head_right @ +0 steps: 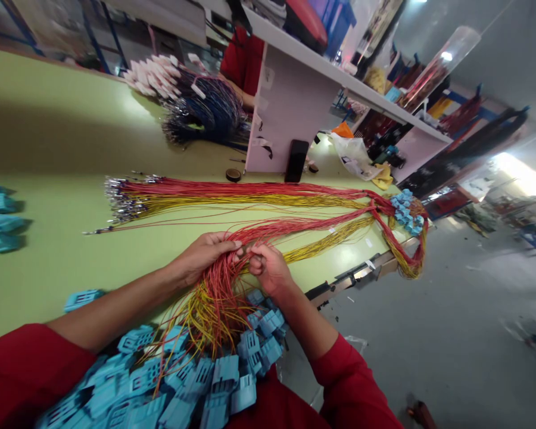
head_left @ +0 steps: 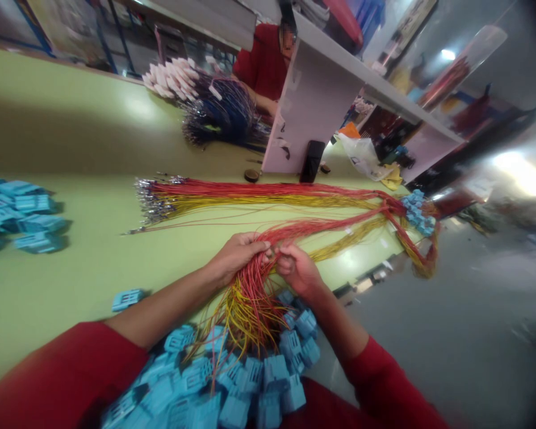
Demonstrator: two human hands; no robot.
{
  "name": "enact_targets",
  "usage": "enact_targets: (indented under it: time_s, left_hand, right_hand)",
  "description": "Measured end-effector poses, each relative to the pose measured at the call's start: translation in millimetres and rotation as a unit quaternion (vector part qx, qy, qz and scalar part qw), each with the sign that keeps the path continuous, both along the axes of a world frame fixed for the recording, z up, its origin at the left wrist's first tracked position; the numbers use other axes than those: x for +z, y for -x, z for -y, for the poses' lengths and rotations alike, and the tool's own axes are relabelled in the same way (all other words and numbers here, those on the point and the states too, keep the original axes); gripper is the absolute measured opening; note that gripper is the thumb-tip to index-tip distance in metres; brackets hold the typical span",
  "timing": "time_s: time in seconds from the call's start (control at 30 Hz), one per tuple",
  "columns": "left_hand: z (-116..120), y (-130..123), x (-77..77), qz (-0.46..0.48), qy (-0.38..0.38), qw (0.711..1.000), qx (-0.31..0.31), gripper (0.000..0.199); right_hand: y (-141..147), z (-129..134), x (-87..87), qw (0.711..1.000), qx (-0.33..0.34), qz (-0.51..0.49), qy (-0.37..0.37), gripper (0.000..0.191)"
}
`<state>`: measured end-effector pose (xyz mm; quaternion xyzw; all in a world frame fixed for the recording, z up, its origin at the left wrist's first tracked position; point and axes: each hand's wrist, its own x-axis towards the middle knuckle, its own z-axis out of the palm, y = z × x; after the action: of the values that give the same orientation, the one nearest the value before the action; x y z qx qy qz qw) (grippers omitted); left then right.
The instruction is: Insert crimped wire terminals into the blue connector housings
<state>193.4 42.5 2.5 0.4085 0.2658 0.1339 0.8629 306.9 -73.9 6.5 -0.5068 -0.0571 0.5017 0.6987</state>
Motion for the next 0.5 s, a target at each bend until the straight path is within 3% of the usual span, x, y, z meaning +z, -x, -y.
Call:
enact_targets:
  time_s: [0.17,0.5]
  left_hand:
    - [-2.2,-0.2,0.1,-0.002,0.016,1.000,-0.014,0.016]
    - [-5.1,-0.1,-4.6,0.006,0.026,0.999,-0.042,0.026]
  right_hand:
    - [-1.6,0.1,-3.4,1.000,0.025,0.001,-0.004,0.017]
    - [-2.0,0.7,-3.8,0.999,0.040,0.015,-0.015,0.025]
